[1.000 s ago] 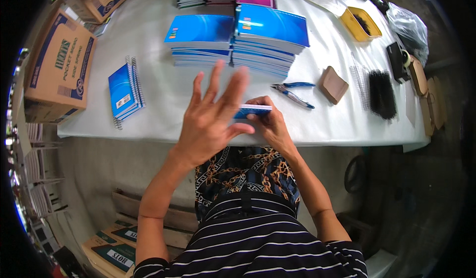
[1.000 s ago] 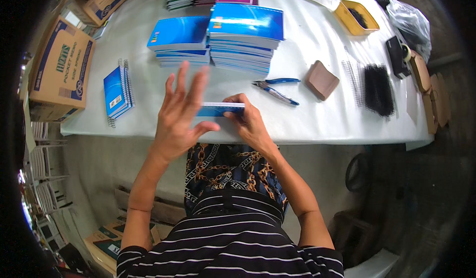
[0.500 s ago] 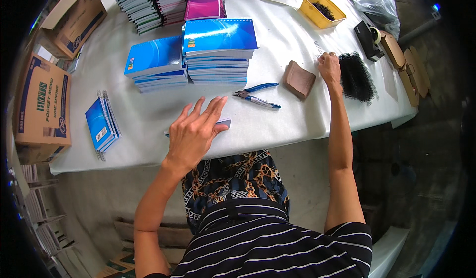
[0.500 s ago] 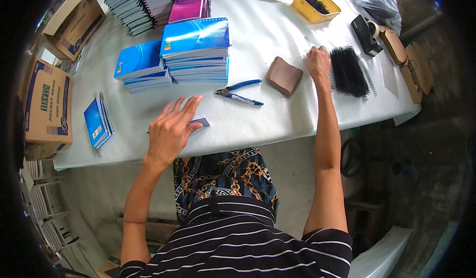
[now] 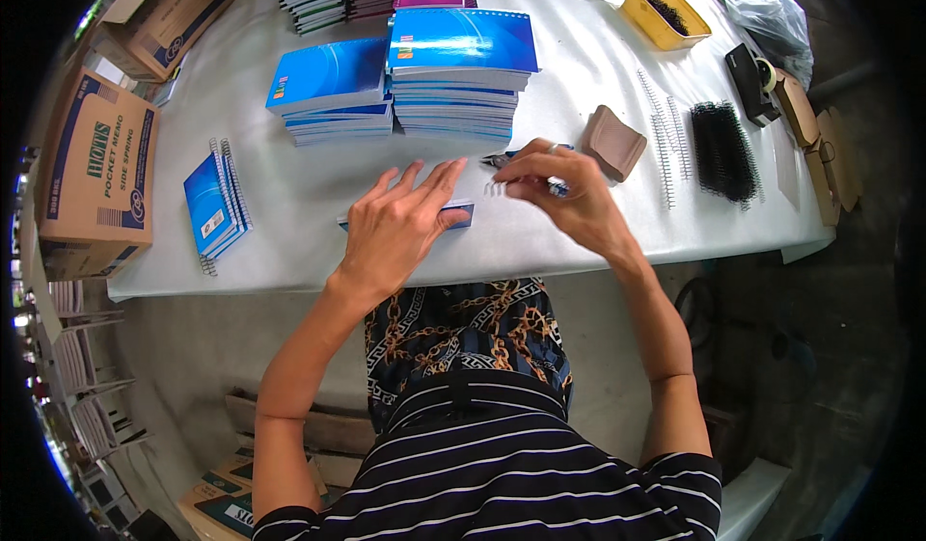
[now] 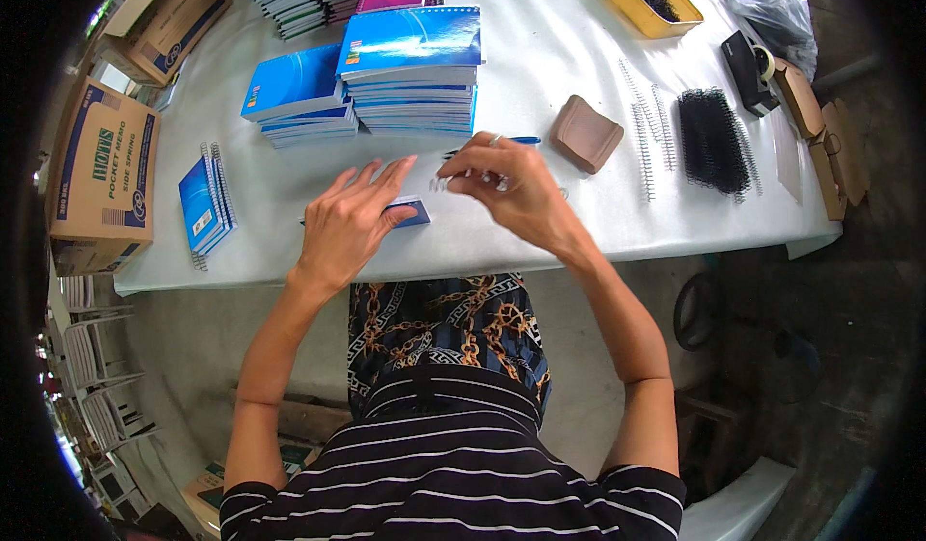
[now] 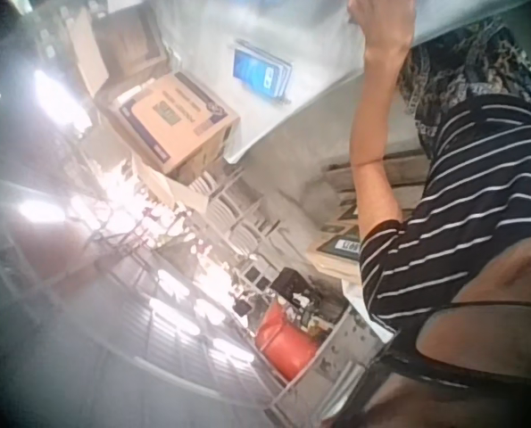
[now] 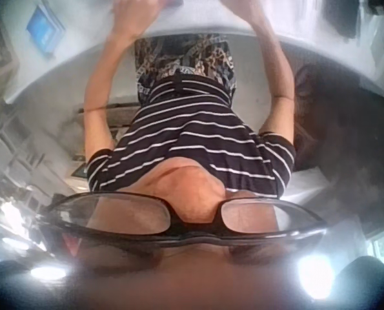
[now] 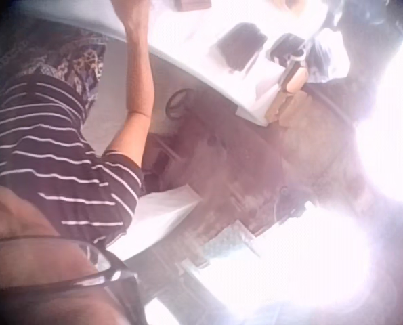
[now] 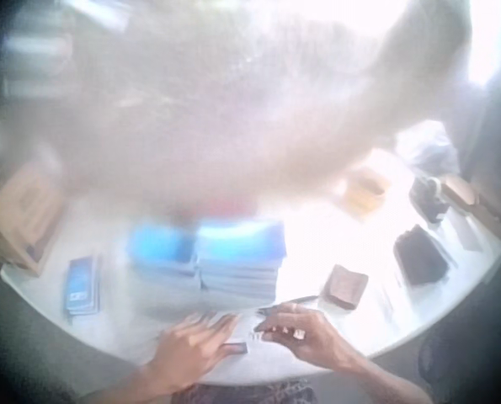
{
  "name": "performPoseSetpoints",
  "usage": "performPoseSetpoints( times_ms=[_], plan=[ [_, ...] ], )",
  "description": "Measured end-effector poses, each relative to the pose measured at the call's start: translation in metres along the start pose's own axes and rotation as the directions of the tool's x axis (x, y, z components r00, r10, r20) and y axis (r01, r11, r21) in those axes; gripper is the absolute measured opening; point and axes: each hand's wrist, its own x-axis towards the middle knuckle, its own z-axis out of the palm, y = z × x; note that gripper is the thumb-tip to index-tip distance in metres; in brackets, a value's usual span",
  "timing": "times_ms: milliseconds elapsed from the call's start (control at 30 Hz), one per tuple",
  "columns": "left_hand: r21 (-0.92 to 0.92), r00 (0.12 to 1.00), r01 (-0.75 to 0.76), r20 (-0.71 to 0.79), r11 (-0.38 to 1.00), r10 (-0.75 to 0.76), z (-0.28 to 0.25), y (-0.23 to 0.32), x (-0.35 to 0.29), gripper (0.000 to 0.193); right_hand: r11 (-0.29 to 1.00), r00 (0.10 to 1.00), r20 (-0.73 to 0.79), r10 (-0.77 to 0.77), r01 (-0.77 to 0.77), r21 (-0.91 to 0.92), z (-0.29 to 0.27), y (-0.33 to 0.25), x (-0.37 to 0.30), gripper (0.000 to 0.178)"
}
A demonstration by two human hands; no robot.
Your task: The person repeatedly picks up a blue spiral-bound notebook, inserts a metal spiral binding into the pre-punched holes along the spine, and places the finished notebook into a growing stack on the table. This process is repeated for multiple notebooks throughout the clip.
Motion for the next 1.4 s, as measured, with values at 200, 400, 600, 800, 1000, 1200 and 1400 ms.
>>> performPoseSetpoints(
  times_ms=[200, 400, 600, 800, 1000, 1200, 1400],
  plan=[
    [-0.019, 1.0, -0.014, 0.024, 1.0, 0.015, -0.002, 0.0, 0.003, 0.062, 0.98, 0.989, 0.068, 0.13, -0.139, 0.143, 0.011, 0.012, 0.001, 0.012],
    [-0.021, 0.999, -0.03, 0.032, 0.999, 0.03, -0.002, -0.003, 0.002, 0.063, 0.985, 0.988, 0.151, 0.042, -0.066, 0.157, 0.013, 0.015, 0.005, 0.013],
    [-0.005, 0.998, -0.021, 0.052, 1.0, 0.021, 0.001, -0.005, 0.0, 0.064, 0.988, 0.968, 0.24, 0.077, -0.042, -0.148, 0.008, 0.001, 0.003, 0.017],
    [0.009, 0.992, 0.062, 0.11, 0.998, -0.062, 0.001, -0.003, -0.002, 0.064, 0.85, 0.969, 0.245, -0.027, 0.151, -0.505, 0.01, -0.009, -0.005, 0.024],
    [-0.047, 0.967, 0.077, 0.247, 0.996, -0.063, -0.01, 0.004, 0.003, 0.051, 0.853, 0.962, 0.259, -0.086, 0.205, -0.48, 0.013, -0.022, -0.006, 0.014],
    [-0.219, 0.932, 0.021, 0.356, 0.975, 0.06, -0.025, 0.007, -0.005, 0.044, 0.888, 0.976, 0.207, 0.067, 0.036, -0.458, -0.068, 0.024, -0.002, 0.033],
    [-0.103, 0.981, -0.043, 0.182, 0.994, 0.061, -0.017, 0.01, -0.01, 0.062, 0.715, 0.905, -0.031, 0.424, -0.355, -0.602, -0.114, 0.083, -0.005, 0.052]
  ],
)
